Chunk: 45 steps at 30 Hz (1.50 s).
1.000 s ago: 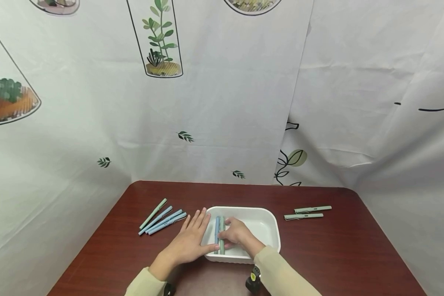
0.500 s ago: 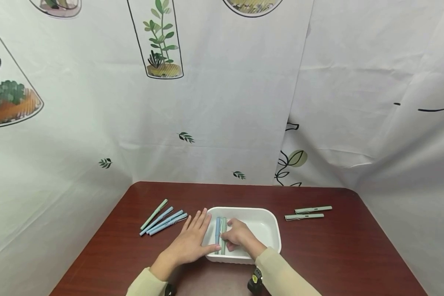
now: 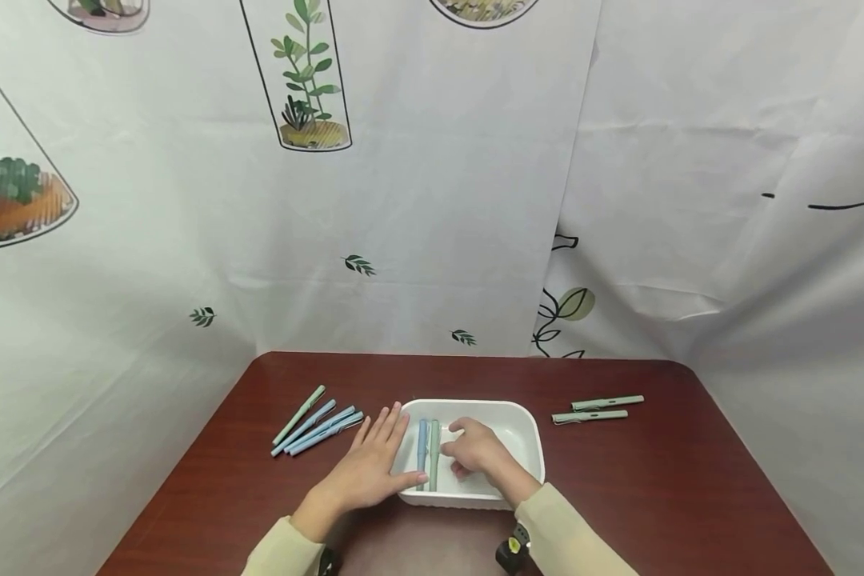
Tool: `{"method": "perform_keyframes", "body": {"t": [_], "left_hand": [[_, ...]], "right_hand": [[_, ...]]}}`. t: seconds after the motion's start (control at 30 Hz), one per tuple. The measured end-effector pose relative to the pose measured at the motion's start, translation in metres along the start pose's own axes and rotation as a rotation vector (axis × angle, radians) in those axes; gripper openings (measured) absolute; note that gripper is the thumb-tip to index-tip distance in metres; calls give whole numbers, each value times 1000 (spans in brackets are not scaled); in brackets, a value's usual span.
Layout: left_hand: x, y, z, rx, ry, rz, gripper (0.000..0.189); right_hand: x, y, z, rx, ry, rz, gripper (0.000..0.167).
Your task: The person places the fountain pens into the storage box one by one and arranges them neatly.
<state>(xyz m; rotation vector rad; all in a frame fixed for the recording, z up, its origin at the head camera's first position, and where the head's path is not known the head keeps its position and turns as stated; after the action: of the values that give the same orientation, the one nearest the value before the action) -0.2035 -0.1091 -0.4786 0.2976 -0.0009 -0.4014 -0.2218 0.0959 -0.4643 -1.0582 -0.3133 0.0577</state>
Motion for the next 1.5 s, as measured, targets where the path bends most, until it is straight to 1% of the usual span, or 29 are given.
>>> {"method": "perform_keyframes", "body": {"t": [0.23,0.37,0.5,0.67,0.87,1.07,1.3,1.43,1.5], "left_hand": [[2,1,1,13,-17,12,104],[3,1,1,13,-22,17,104],[2,1,1,12,-25,12,103],[3,1,2,15,-24,5,103],[2,0,1,15,-26,5,103],[1,1,1,15,-19,2,103],[3,-1,0,21,-18,8,104],[3,-1,0,28,-17,-1,104],[2,-1,0,25,-10,-3,103]], "right_hand": [[10,-10,23,-20,39,27,50],[14,-15,42,-33,65,54,49],[16,-15,62,-68,89,64,48],[18,-13,82,-124,102,84,48],[22,-2,105,-178,112,121,50],[26,11,129,-178,94,171,54],[29,31,145,-127,87,211,60],[28,43,154,-91,92,229,60],[28,46,159,-53,100,239,59]]}}
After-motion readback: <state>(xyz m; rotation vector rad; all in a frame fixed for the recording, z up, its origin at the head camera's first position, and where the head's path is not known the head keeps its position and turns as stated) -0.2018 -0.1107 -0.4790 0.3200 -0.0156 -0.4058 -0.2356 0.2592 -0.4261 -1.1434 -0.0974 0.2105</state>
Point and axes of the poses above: each hand's wrist, its own x-axis away from the middle knuckle, its own z-axis out of the back of the hand, y = z × x, the point moved 2 cm from there along -x, towards the middle knuckle, and after that the axes turned 3 degrees about z, right-handed, at the moved point
